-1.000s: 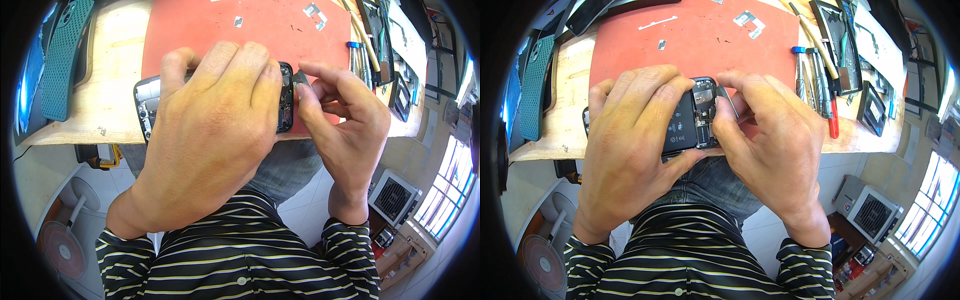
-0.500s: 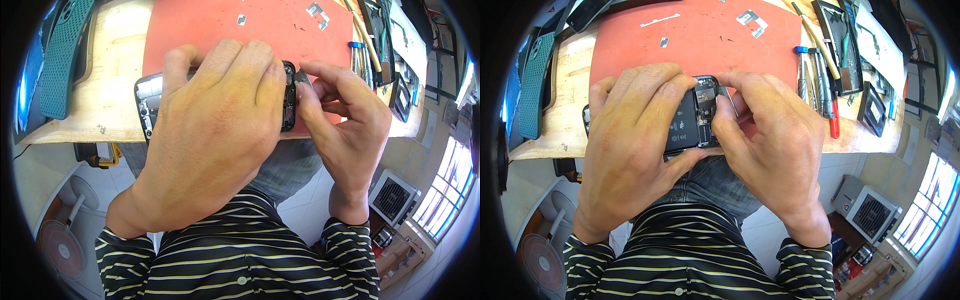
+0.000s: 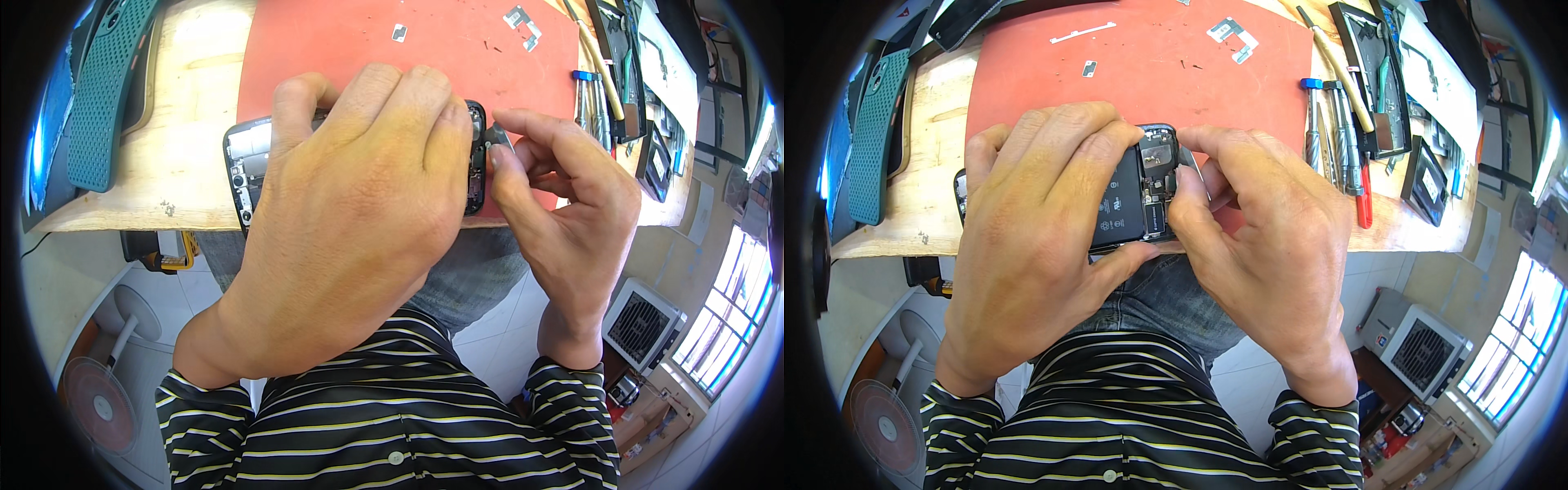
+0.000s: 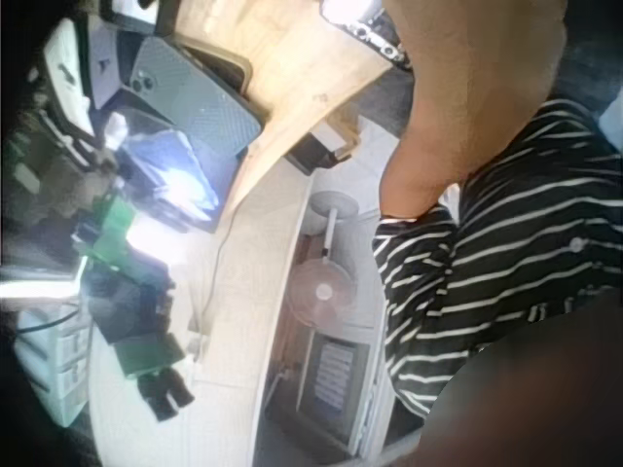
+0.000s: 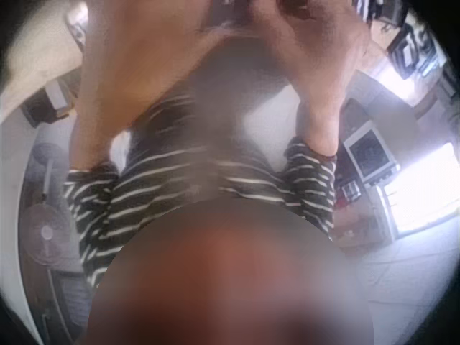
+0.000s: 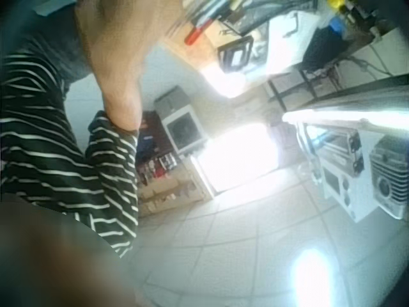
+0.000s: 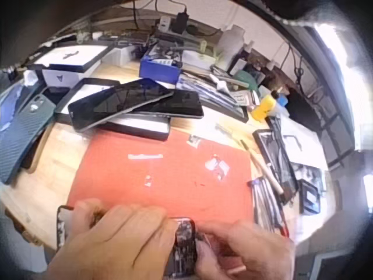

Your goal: The person disassembles a smartphone on a workbench. They use tweezers and a screwdriver to remove small components and screws, then apply adhesive from a yellow bottle and place a small metal plate over the battery area.

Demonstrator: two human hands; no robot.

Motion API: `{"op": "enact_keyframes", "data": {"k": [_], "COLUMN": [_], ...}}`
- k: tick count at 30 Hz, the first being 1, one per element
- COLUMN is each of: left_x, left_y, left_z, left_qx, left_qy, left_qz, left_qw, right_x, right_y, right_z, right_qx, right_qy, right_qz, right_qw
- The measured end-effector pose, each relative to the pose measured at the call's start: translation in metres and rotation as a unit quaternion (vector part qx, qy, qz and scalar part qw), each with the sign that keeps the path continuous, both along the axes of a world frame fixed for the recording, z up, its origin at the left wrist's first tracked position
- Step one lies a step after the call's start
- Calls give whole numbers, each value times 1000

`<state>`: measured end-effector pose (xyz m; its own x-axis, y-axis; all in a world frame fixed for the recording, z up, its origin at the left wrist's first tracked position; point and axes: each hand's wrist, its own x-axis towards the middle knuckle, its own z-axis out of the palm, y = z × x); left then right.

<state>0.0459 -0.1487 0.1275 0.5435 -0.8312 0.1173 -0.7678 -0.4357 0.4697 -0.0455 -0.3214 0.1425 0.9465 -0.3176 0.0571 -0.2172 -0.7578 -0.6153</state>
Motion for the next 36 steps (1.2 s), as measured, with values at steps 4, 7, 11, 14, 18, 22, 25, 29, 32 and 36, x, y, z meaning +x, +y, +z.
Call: {"op": "enact_keyframes", "data": {"k": [4,7,11,14,18,22,25,29,32,36], "left_x": [2,4,7,7,8,7,6,5,10,16], "left_y": [-1,0,-1,-7,-10,-8,-13,-26,-20,-14], "left_z": [0,1,1,0,-1,-3,-8,-13,-7,-4], "left_qx": [-2,-14,-11,-19,-23,-48,-126,-226,-127,-78], "left_qy": [1,17,8,-10,-4,4,-3,14,18,8], "left_qz": [-3,-8,-5,16,24,33,48,94,74,44], "left_qw": [1000,1000,1000,1000,999,998,991,970,989,996], "right_x": [0,-1,-3,-4,-4,-4,-4,-4,-3,-3], "right_y": [1,1,2,2,1,1,1,1,1,0], "right_z": [0,-1,-1,-2,-2,-2,-2,-3,-3,-2], "right_qx": [-7,-30,-38,-33,-30,-39,-41,-22,-13,14], "right_qy": [0,-8,-14,-30,-31,-24,-20,-22,-21,-17], "right_qz": [2,17,19,24,18,14,13,3,0,-5], "right_qw": [1000,999,999,999,999,999,999,1000,1000,1000]}}
